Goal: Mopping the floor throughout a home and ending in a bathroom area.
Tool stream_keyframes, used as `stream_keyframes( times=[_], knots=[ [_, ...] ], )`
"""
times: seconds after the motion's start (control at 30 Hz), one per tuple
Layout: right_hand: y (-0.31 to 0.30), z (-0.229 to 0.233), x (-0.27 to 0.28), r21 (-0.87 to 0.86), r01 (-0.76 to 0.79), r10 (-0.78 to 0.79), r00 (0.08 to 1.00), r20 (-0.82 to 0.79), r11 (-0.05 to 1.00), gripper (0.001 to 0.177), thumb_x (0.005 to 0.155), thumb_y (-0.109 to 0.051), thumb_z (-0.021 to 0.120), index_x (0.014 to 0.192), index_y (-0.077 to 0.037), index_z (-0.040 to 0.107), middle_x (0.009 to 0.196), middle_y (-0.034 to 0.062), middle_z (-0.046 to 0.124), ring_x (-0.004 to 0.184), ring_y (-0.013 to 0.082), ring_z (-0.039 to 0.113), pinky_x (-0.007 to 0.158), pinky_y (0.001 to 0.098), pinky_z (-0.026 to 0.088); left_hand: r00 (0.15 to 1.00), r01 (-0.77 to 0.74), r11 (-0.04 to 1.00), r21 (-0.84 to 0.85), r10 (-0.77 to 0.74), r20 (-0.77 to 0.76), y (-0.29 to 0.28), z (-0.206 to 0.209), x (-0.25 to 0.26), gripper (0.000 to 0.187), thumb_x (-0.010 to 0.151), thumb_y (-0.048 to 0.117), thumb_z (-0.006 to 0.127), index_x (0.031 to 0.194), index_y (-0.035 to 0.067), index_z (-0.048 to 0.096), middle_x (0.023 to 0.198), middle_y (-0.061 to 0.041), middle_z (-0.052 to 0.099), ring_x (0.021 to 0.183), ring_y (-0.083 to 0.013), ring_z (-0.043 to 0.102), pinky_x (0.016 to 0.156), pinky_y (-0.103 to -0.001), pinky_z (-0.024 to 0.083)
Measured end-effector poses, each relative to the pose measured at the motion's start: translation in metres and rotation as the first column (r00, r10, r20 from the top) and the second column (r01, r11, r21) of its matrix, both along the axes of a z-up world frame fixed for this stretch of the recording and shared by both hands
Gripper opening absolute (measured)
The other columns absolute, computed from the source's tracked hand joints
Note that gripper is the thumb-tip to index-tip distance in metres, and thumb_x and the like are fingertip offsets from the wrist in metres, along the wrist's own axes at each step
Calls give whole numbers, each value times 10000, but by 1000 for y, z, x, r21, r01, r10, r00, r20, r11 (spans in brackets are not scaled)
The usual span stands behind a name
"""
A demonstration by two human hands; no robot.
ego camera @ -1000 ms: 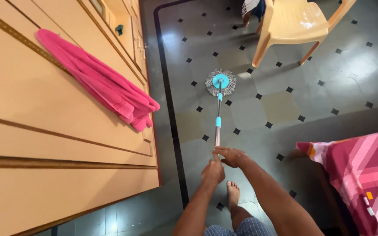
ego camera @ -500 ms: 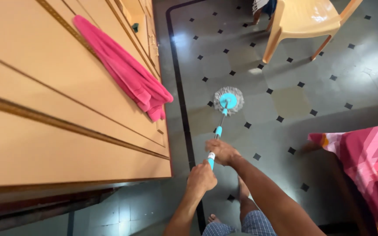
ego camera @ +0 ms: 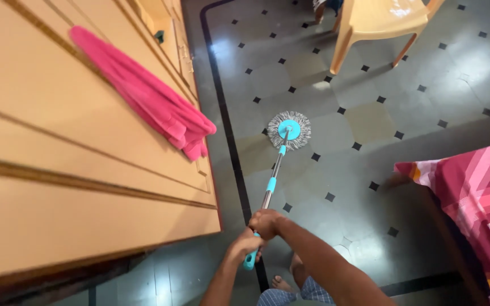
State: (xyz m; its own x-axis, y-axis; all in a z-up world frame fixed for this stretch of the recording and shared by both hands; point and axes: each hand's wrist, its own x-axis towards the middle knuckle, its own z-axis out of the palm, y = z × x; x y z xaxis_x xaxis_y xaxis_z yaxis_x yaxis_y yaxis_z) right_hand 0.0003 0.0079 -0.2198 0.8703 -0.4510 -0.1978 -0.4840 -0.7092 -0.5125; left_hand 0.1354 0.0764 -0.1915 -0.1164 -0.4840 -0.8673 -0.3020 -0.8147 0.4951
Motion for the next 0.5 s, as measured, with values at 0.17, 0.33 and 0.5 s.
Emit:
stream_keyframes(
  times=[0.17,0.33,0.5],
  knots=[
    [-32,-9,-29,8,94,-94,996,-9,996,243,676,-170,750,915,-138,779,965,110,754,984,323,720,878,436,576,983,177,984,-4,-177,54,-49,4,-32,344,793,-57,592,1115,50,536,669,-148,626,522,-238,629,449,-367,517],
    [-34,-36,-74,-25,250,-250,968,17,968,179,674,-166,764,844,-112,762,963,113,743,1002,322,704,881,437,565,961,269,962,55,-271,50,-68,-41,-77,306,813,-67,579,1116,-60,539,716,-153,656,558,-252,683,486,-383,582],
    [-5,-63,-107,-47,382,-372,916,153,923,148,642,-132,742,787,-106,732,889,90,736,968,311,687,867,429,553,928,372,926,65,-372,-13,-60,-48,-106,190,828,-95,560,1013,-82,519,718,-183,628,578,-309,687,490,-436,584]
  ],
)
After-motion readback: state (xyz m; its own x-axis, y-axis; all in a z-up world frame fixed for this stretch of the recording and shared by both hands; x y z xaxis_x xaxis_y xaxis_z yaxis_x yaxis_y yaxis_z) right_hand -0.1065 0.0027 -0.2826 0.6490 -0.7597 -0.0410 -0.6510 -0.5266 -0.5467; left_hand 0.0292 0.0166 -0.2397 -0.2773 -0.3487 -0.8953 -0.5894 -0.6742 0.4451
